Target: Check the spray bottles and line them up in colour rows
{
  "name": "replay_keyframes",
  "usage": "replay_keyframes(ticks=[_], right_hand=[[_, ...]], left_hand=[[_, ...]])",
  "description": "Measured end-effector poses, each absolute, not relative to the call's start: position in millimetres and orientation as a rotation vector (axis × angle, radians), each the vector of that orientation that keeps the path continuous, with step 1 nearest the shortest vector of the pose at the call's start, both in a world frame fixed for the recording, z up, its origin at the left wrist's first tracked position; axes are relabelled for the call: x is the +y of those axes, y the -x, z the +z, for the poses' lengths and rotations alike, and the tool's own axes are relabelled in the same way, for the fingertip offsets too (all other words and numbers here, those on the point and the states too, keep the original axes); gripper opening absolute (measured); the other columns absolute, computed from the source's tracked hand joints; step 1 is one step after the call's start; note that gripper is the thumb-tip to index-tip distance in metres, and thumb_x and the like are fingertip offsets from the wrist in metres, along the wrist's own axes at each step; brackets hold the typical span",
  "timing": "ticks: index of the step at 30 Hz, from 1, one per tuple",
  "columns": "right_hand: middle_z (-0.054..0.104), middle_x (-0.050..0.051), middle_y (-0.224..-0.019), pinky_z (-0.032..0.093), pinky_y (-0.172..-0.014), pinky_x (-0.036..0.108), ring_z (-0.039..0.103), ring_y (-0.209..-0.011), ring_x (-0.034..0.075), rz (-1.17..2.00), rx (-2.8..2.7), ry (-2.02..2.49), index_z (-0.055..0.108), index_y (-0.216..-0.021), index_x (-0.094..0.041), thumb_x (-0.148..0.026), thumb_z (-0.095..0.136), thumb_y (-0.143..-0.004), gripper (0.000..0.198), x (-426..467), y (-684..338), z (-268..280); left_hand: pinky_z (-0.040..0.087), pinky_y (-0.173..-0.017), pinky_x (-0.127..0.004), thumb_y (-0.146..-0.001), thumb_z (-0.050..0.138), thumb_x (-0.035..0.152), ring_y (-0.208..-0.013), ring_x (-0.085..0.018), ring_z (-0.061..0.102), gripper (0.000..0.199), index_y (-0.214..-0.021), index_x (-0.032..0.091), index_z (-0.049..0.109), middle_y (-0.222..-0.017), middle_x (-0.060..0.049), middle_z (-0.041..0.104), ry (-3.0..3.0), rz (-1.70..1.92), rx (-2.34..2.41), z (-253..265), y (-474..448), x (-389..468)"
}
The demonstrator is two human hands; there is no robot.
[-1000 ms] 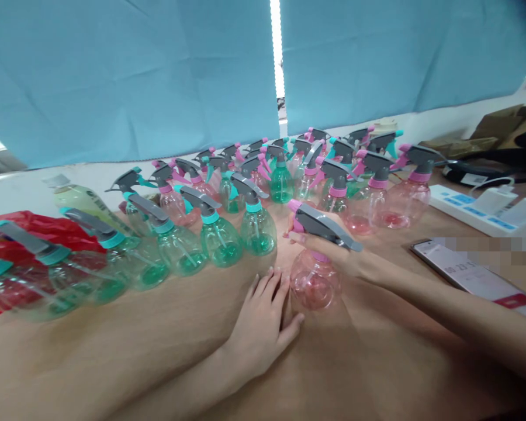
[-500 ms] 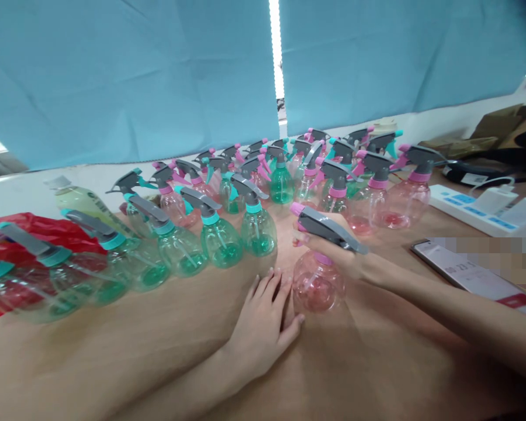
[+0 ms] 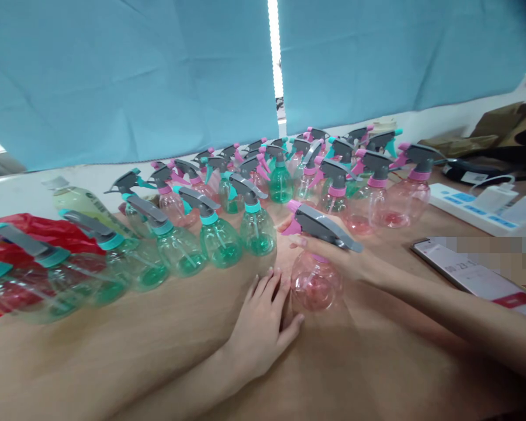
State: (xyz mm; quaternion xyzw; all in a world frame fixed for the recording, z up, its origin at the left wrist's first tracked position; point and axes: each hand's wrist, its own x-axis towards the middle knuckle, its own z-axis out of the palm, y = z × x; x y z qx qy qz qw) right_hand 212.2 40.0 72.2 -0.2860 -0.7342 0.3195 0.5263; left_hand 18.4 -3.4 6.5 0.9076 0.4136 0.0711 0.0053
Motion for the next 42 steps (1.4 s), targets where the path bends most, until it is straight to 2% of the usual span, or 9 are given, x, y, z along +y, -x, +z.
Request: replay_keyframes(ticks=[14, 18, 23, 29, 42], right_hand=[[0.052, -0.002, -0.077, 0.042, -0.063, 0.028, 0.046, -0.066, 0.012, 0.84, -1.727, 0.736, 0.056, -0.085, -0.023, -0.033, 0.063, -0.084, 0.012, 41.5, -212.9, 67.9], [0.051, -0.002, -0.076, 0.043, -0.069, 0.029, 0.045, -0.066, 0.012, 0.831, -1.734, 0.747, 0.055, -0.083, -0.022, -0.031, 0.062, -0.084, 0.011, 39.0, -212.2, 72.0], [0.057, -0.001, -0.085, 0.042, -0.068, 0.028, 0.05, -0.072, 0.013, 0.843, -1.717, 0.707, 0.057, -0.089, -0.022, -0.028, 0.062, -0.084, 0.009, 38.5, -211.7, 73.4], [0.048, -0.004, -0.072, 0.035, -0.058, 0.027, 0.042, -0.062, 0.011, 0.81, -1.737, 0.724, 0.053, -0.079, -0.022, -0.031, 0.061, -0.085, 0.013, 38.9, -211.9, 73.2], [0.052, -0.002, -0.077, 0.044, -0.066, 0.029, 0.049, -0.066, 0.013, 0.84, -1.764, 0.714, 0.056, -0.084, -0.023, -0.035, 0.057, -0.088, 0.013, 40.3, -214.4, 71.0]], left_hand=[[0.034, -0.107, -0.056, -0.093, 0.054, 0.039, -0.135, -0.035, 0.039, 0.047, -0.13, 0.011, 0.05, -0.144, -0.021, 0.045, -2.835, 0.295, 1.269, 4.7, -17.1, -3.8], [0.035, -0.107, -0.056, -0.094, 0.052, 0.039, -0.135, -0.035, 0.039, 0.047, -0.131, 0.011, 0.048, -0.144, -0.021, 0.045, -2.84, 0.325, 1.264, 3.6, -16.3, -3.5], [0.034, -0.108, -0.054, -0.093, 0.055, 0.039, -0.135, -0.035, 0.039, 0.048, -0.13, 0.009, 0.05, -0.144, -0.021, 0.045, -2.834, 0.28, 1.277, 5.1, -17.3, -3.5], [0.034, -0.108, -0.054, -0.092, 0.056, 0.038, -0.135, -0.035, 0.038, 0.048, -0.129, 0.008, 0.051, -0.144, -0.022, 0.044, -2.839, 0.248, 1.286, 5.7, -18.0, -4.0], [0.034, -0.108, -0.054, -0.095, 0.049, 0.041, -0.135, -0.034, 0.039, 0.047, -0.131, 0.012, 0.049, -0.143, -0.02, 0.046, -2.833, 0.334, 1.26, 2.6, -16.4, -3.3]])
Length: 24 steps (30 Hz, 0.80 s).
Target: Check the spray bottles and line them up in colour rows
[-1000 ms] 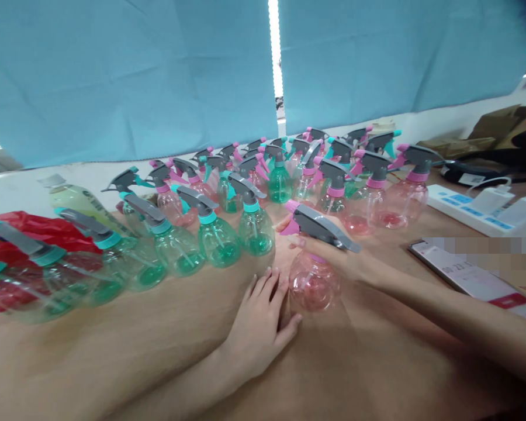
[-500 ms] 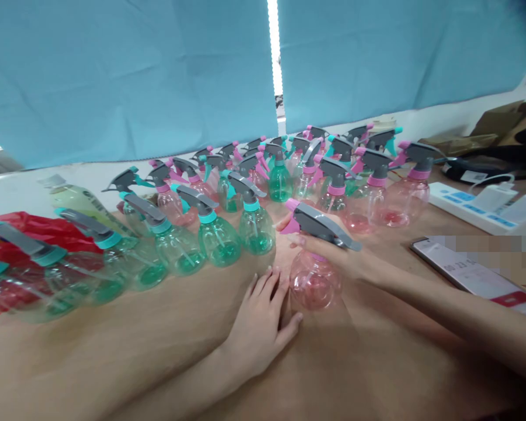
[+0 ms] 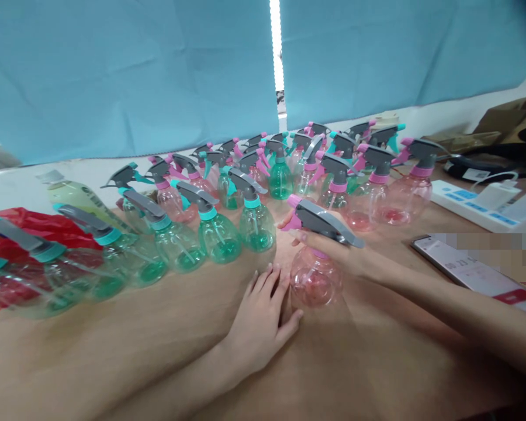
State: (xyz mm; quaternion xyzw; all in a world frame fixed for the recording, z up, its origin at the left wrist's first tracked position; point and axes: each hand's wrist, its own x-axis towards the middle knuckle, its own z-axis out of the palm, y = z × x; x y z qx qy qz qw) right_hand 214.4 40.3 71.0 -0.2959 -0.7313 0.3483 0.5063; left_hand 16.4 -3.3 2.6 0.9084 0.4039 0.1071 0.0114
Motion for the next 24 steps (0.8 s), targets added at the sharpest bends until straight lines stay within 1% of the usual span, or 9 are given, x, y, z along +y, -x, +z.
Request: replay_keyframes(ticks=[3, 8, 13, 16, 21, 24], right_hand=[[0.054, -0.002, -0.076, 0.044, -0.067, 0.029, 0.052, -0.069, 0.014, 0.829, -1.786, 0.737, 0.056, -0.083, -0.023, -0.035, 0.057, -0.088, 0.013, 40.4, -215.5, 71.0], [0.055, -0.001, -0.076, 0.044, -0.065, 0.029, 0.052, -0.069, 0.014, 0.774, -1.792, 0.737, 0.057, -0.082, -0.023, -0.037, 0.057, -0.088, 0.015, 44.5, -215.6, 68.6], [0.054, -0.002, -0.073, 0.044, -0.064, 0.029, 0.051, -0.069, 0.015, 0.784, -1.783, 0.739, 0.056, -0.082, -0.023, -0.04, 0.06, -0.086, 0.017, 45.9, -214.6, 67.6], [0.05, -0.002, -0.073, 0.04, -0.063, 0.029, 0.048, -0.067, 0.014, 0.768, -1.777, 0.762, 0.052, -0.08, -0.024, -0.04, 0.06, -0.086, 0.019, 44.8, -214.8, 67.0], [0.039, -0.003, -0.069, 0.032, -0.06, 0.029, 0.037, -0.062, 0.013, 0.719, -1.779, 0.776, 0.042, -0.074, -0.024, -0.037, 0.058, -0.087, 0.025, 42.5, -215.1, 66.9], [0.038, -0.003, -0.069, 0.03, -0.06, 0.03, 0.036, -0.062, 0.014, 0.7, -1.793, 0.774, 0.04, -0.073, -0.024, -0.036, 0.055, -0.089, 0.025, 39.6, -215.5, 70.3]], left_hand=[[0.034, -0.108, -0.053, -0.094, 0.05, 0.041, -0.135, -0.034, 0.039, 0.048, -0.132, 0.012, 0.048, -0.144, -0.02, 0.045, -2.834, 0.325, 1.264, 3.1, -16.6, -3.6], [0.033, -0.108, -0.054, -0.093, 0.053, 0.041, -0.135, -0.035, 0.038, 0.05, -0.132, 0.008, 0.049, -0.145, -0.022, 0.044, -2.834, 0.283, 1.273, 4.2, -17.7, -3.9], [0.033, -0.108, -0.054, -0.095, 0.05, 0.042, -0.136, -0.034, 0.038, 0.048, -0.132, 0.012, 0.048, -0.144, -0.02, 0.045, -2.835, 0.333, 1.262, 3.4, -16.9, -3.8], [0.032, -0.108, -0.053, -0.095, 0.05, 0.041, -0.137, -0.033, 0.037, 0.049, -0.134, 0.013, 0.046, -0.145, -0.019, 0.044, -2.835, 0.331, 1.262, 3.2, -16.2, -3.9], [0.033, -0.108, -0.054, -0.095, 0.05, 0.041, -0.136, -0.033, 0.038, 0.048, -0.133, 0.012, 0.048, -0.144, -0.019, 0.045, -2.834, 0.332, 1.263, 3.0, -16.6, -4.2], [0.032, -0.109, -0.054, -0.094, 0.051, 0.04, -0.136, -0.034, 0.038, 0.047, -0.132, 0.012, 0.049, -0.144, -0.019, 0.045, -2.835, 0.319, 1.27, 3.4, -17.1, -4.3]])
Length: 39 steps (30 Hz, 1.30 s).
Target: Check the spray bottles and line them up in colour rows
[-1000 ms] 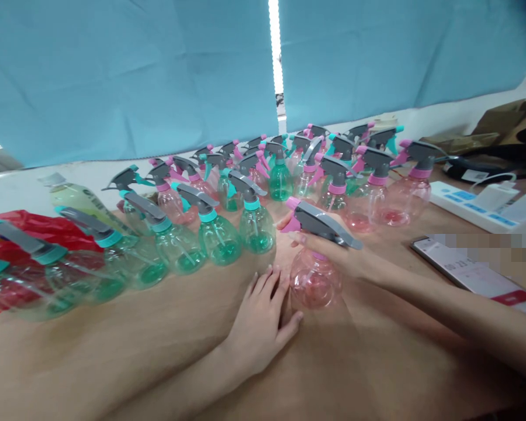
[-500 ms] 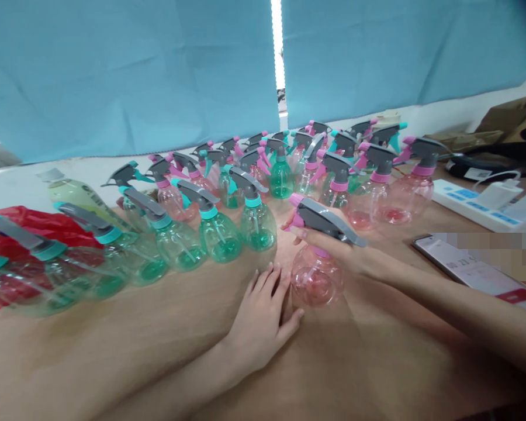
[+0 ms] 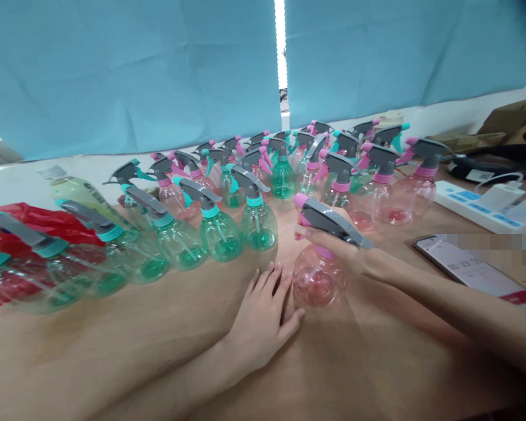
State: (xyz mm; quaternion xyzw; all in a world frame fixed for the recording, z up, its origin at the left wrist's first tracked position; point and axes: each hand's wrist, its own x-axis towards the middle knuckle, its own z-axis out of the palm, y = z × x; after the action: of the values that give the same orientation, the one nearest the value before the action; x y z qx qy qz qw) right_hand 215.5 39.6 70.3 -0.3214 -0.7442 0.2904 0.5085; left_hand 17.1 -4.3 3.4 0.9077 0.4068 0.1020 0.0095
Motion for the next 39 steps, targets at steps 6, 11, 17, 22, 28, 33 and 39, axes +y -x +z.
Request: replay_keyframes(ticks=[6, 11, 17, 22, 28, 33, 39], right_hand=[[0.039, -0.001, -0.07, 0.031, -0.061, 0.031, 0.039, -0.064, 0.016, 0.726, -1.807, 0.789, 0.04, -0.071, -0.025, -0.035, 0.053, -0.089, 0.024, 37, -216, 75], [0.038, -0.002, -0.068, 0.03, -0.058, 0.031, 0.035, -0.06, 0.015, 0.744, -1.796, 0.748, 0.043, -0.072, -0.025, -0.038, 0.057, -0.087, 0.024, 39, -216, 73], [0.047, -0.001, -0.071, 0.038, -0.061, 0.03, 0.044, -0.064, 0.015, 0.727, -1.774, 0.803, 0.055, -0.081, -0.026, -0.041, 0.056, -0.088, 0.017, 35, -215, 73], [0.055, -0.001, -0.076, 0.043, -0.064, 0.031, 0.051, -0.068, 0.017, 0.704, -1.766, 0.844, 0.061, -0.103, -0.029, -0.043, 0.058, -0.087, 0.021, 37, -215, 65], [0.058, -0.001, -0.08, 0.043, -0.066, 0.03, 0.053, -0.071, 0.016, 0.734, -1.764, 0.813, 0.061, -0.109, -0.029, -0.04, 0.061, -0.086, 0.026, 39, -215, 66], [0.049, -0.003, -0.073, 0.041, -0.063, 0.029, 0.046, -0.064, 0.014, 0.772, -1.766, 0.781, 0.059, -0.096, -0.027, -0.033, 0.063, -0.085, 0.012, 38, -214, 71], [0.046, -0.003, -0.073, 0.039, -0.062, 0.029, 0.041, -0.061, 0.013, 0.817, -1.757, 0.744, 0.055, -0.084, -0.025, -0.032, 0.064, -0.084, 0.011, 39, -215, 68]], left_hand=[[0.032, -0.109, -0.054, -0.092, 0.055, 0.039, -0.136, -0.035, 0.037, 0.049, -0.13, 0.009, 0.051, -0.145, -0.021, 0.044, -2.844, 0.248, 1.285, 6, -18, -5], [0.032, -0.109, -0.054, -0.093, 0.055, 0.04, -0.136, -0.034, 0.037, 0.049, -0.131, 0.009, 0.05, -0.145, -0.02, 0.044, -2.848, 0.247, 1.282, 6, -18, -6], [0.03, -0.11, -0.054, -0.093, 0.055, 0.041, -0.137, -0.034, 0.035, 0.049, -0.131, 0.009, 0.051, -0.146, -0.02, 0.042, -2.821, 0.232, 1.281, 7, -19, -6], [0.029, -0.111, -0.054, -0.093, 0.055, 0.041, -0.138, -0.034, 0.034, 0.051, -0.131, 0.008, 0.05, -0.146, -0.021, 0.041, -2.809, 0.223, 1.285, 8, -19, -6], [0.029, -0.111, -0.053, -0.092, 0.057, 0.04, -0.136, -0.034, 0.036, 0.051, -0.132, 0.009, 0.05, -0.145, -0.02, 0.043, -2.809, 0.242, 1.29, 7, -19, -7], [0.029, -0.111, -0.054, -0.092, 0.057, 0.04, -0.137, -0.034, 0.036, 0.052, -0.132, 0.008, 0.049, -0.146, -0.021, 0.043, -2.808, 0.233, 1.289, 7, -18, -5], [0.029, -0.11, -0.054, -0.092, 0.057, 0.039, -0.137, -0.034, 0.036, 0.051, -0.131, 0.008, 0.049, -0.145, -0.022, 0.043, -2.813, 0.232, 1.284, 7, -18, -5]])
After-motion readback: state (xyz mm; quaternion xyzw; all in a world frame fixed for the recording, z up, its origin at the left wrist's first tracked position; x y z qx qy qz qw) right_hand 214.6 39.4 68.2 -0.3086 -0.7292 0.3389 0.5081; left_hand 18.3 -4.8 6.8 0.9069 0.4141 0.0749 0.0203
